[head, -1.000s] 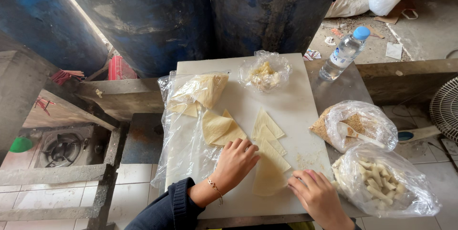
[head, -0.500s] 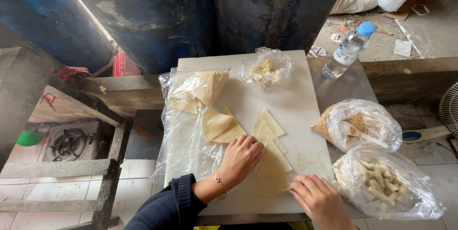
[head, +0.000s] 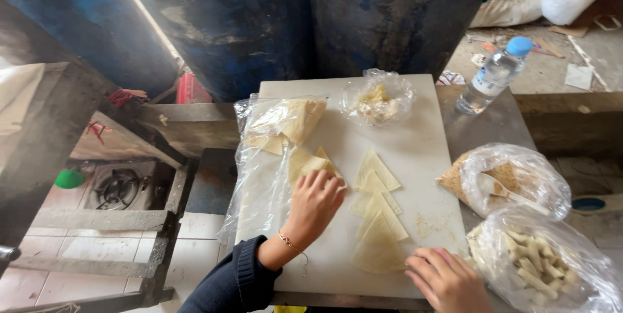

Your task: The person prepares food items by placing filling onto wrappers using a spoon and then folding the wrappers into various shapes.

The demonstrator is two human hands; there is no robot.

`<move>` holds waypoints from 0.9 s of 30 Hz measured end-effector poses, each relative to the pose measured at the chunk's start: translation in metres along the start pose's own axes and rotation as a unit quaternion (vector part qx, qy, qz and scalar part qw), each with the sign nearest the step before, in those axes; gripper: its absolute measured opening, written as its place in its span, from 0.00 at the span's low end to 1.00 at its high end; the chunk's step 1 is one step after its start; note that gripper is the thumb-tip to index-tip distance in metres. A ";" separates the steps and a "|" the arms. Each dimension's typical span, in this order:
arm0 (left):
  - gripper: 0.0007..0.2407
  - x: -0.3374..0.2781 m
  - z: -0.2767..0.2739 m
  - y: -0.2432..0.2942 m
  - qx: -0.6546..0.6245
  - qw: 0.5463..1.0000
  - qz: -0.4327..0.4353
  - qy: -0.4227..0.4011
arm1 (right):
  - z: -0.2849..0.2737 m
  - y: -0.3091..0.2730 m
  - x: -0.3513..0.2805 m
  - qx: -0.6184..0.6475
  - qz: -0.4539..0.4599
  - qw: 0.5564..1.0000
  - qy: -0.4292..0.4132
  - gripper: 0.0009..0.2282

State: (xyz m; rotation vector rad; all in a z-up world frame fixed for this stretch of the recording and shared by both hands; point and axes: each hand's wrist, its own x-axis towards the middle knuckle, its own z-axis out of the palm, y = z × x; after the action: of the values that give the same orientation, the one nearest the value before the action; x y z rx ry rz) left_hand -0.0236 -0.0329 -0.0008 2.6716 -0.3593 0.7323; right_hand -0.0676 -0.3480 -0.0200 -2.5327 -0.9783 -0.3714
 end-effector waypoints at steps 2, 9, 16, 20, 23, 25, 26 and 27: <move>0.10 0.001 -0.005 -0.013 0.063 0.998 -0.024 0.017 | 0.002 0.007 -0.001 -0.005 -0.008 1.000 0.006 0.10; 0.09 -0.006 -0.004 -0.043 0.135 0.985 -0.099 -0.048 | 0.019 0.016 0.000 -0.002 -0.029 0.999 0.024 0.07; 0.02 -0.008 0.002 -0.048 0.171 0.980 -0.086 -0.054 | 0.027 0.020 0.004 0.000 -0.040 0.999 0.030 0.07; 0.04 -0.001 -0.007 -0.040 0.041 0.992 -0.119 0.025 | 0.024 0.016 0.007 -0.001 -0.034 0.999 0.026 0.08; 0.04 0.001 -0.011 -0.038 -0.096 0.981 -0.154 0.062 | 0.023 0.014 0.009 0.001 -0.032 0.999 0.032 0.08; 0.05 0.002 -0.008 -0.043 -0.137 0.971 -0.190 0.054 | 0.023 0.013 0.010 0.004 -0.033 0.999 0.036 0.07; 0.05 0.003 -0.006 -0.047 -0.142 0.967 -0.204 0.048 | 0.024 0.013 0.010 0.006 -0.034 0.999 0.037 0.07; 0.05 0.004 -0.004 -0.050 -0.145 0.964 -0.220 0.043 | 0.024 0.013 0.010 0.005 -0.028 0.999 0.032 0.07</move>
State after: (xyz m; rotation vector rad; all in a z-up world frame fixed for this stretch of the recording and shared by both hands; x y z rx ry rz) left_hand -0.0058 0.0135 -0.0090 2.3109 0.1417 0.5993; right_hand -0.0489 -0.3403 -0.0412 -2.4727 -1.0265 -0.4599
